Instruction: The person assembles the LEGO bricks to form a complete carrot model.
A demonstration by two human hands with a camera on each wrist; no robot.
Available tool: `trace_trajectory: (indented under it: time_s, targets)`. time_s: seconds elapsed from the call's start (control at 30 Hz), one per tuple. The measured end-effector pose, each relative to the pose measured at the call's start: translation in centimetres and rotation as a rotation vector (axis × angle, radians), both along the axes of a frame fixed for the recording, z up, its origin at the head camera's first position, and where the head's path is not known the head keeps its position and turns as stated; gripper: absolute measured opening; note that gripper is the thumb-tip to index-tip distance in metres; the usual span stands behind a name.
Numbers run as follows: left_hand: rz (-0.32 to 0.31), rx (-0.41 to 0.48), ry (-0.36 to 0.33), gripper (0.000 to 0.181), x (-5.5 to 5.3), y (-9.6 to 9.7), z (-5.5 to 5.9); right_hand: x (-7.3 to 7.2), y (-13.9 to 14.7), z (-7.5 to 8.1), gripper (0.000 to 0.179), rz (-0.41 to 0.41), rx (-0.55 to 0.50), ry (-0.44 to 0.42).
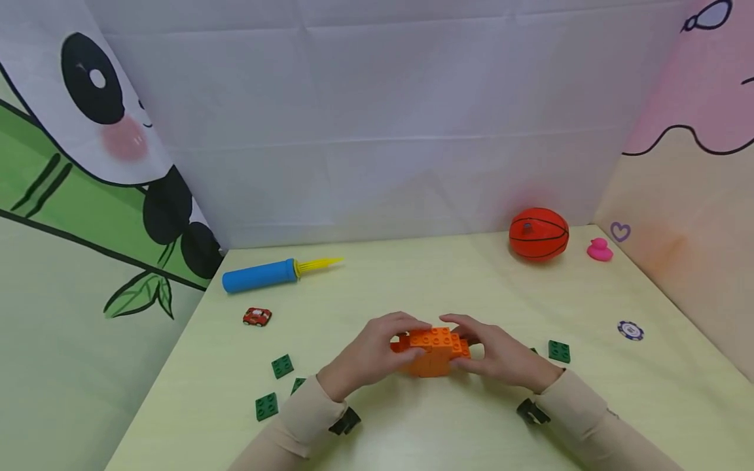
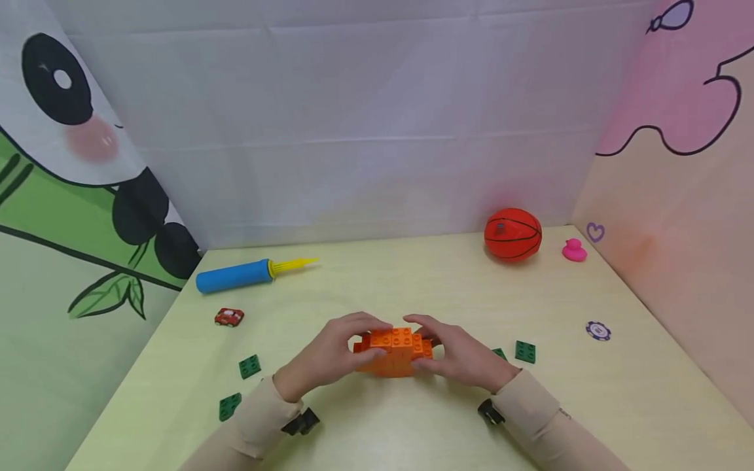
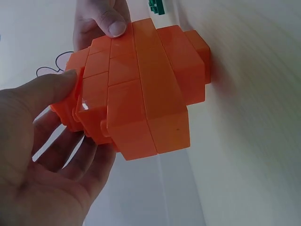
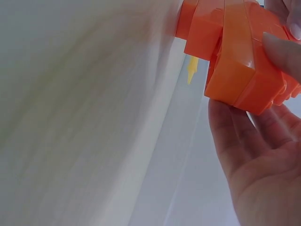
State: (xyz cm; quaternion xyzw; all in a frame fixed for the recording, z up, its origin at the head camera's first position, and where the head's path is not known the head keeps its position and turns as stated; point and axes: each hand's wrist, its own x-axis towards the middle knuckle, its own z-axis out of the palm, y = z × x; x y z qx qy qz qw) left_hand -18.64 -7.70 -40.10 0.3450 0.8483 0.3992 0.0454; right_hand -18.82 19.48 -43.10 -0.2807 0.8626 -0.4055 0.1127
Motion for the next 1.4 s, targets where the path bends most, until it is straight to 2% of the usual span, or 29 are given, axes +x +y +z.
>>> trace_trajectory:
  time_s: [0.23, 0.43, 0.67, 0.87, 0.97, 1.03, 1.1, 1.17, 1.27, 1.4]
  targets:
    - [0.039, 0.015, -0.032, 0.04, -0.1, -0.1, -0.1, 0.1, 0.0, 0.0, 0.073, -0.014, 0.014, -0.011]
    - [0.064, 0.0, -0.063, 0.041, -0.2, 0.0, 0.1, 0.0, -0.1, 0.2, 0.074, -0.001, 0.013, 0.024]
    - [0.063, -0.027, -0.025, 0.041, -0.2, -0.1, 0.7, -0.1, -0.2, 0.5, 0.073, 0.002, 0.011, 0.05]
    - [0.049, -0.024, -0.034, 0.042, 0.0, -0.2, 0.2, 0.0, -0.2, 0.2, 0.073, -0.014, 0.01, 0.026]
    - [0.025, -0.042, -0.032, 0.049, 0.2, -0.4, -0.1, 0.2, -0.1, 0.0, 0.074, -0.021, 0.016, 0.019]
    - [0.032, -0.072, -0.023, 0.054, 0.5, -1.1, 0.0, 0.3, -0.1, -0.1, 0.074, -0.026, 0.022, 0.017]
    - [0.068, -0.11, -0.02, 0.056, 1.0, -2.5, 0.3, 0.4, -0.2, -0.1, 0.074, -0.027, 0.025, 0.02]
    - [0.138, -0.148, -0.039, 0.054, 1.5, -4.6, 0.5, 0.4, -0.3, -0.1, 0.075, -0.022, 0.029, 0.021]
    - [0.293, -0.218, -0.069, 0.05, 2.4, -8.3, 0.3, 0.3, -0.4, 0.1, 0.075, -0.014, 0.034, 0.031]
    - [0.473, -0.332, -0.1, 0.05, 3.0, -12.8, -1.0, 0.3, -0.4, 0.2, 0.075, -0.008, 0.034, 0.052]
